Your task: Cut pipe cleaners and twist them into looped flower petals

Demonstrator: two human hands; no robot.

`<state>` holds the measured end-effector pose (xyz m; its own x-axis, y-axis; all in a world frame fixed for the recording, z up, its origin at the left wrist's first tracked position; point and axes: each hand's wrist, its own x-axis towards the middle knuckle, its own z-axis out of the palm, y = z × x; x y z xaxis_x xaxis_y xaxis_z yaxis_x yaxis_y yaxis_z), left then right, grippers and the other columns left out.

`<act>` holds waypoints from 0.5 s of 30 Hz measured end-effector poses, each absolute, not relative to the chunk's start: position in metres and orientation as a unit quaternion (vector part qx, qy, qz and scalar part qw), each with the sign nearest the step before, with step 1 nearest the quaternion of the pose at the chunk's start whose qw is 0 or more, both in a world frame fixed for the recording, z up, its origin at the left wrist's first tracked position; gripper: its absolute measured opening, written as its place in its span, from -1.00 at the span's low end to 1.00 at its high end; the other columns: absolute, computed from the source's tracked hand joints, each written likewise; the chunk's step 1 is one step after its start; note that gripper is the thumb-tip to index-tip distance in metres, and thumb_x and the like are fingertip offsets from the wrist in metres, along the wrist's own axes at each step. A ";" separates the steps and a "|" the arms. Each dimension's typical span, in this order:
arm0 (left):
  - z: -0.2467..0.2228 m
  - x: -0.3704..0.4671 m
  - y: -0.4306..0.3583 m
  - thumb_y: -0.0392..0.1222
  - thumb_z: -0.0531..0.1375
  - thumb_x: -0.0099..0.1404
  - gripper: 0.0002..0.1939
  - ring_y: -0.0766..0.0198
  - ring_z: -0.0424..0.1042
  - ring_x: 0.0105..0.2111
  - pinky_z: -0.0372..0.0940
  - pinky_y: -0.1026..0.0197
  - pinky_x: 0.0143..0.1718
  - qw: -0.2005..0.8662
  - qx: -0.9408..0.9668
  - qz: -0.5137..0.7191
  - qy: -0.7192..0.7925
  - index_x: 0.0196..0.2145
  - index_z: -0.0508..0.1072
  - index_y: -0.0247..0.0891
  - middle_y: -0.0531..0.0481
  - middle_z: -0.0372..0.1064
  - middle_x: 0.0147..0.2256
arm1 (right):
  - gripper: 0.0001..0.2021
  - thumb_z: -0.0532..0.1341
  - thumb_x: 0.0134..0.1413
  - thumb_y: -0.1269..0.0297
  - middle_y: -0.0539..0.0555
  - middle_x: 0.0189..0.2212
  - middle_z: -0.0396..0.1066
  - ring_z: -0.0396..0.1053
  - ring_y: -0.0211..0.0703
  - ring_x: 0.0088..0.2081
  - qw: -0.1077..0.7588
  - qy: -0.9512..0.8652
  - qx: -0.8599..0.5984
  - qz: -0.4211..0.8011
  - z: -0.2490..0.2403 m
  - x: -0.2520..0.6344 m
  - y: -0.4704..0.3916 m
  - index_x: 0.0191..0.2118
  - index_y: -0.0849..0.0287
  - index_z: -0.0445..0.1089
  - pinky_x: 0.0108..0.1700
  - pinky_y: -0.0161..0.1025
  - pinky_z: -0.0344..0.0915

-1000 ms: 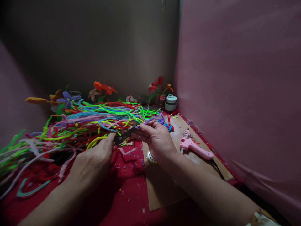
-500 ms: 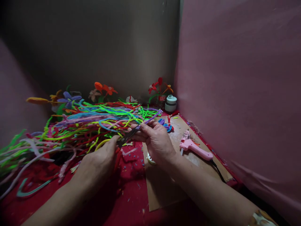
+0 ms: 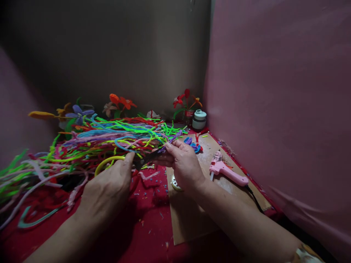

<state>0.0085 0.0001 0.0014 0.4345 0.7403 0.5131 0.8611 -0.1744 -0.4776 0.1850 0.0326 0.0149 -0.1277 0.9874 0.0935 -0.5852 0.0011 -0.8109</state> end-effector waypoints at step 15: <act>0.000 0.004 0.005 -0.45 -0.01 0.18 -0.57 0.17 0.41 -0.45 0.25 0.23 -0.51 0.345 -0.768 -0.144 -0.520 0.03 0.25 -0.52 -0.13 0.37 -0.40 | -0.89 0.12 0.01 0.38 0.09 -0.59 0.46 0.49 -0.09 -0.46 0.596 -0.347 -0.271 0.671 0.015 0.188 0.034 -0.49 0.24 0.28 -0.23 -0.02 0.43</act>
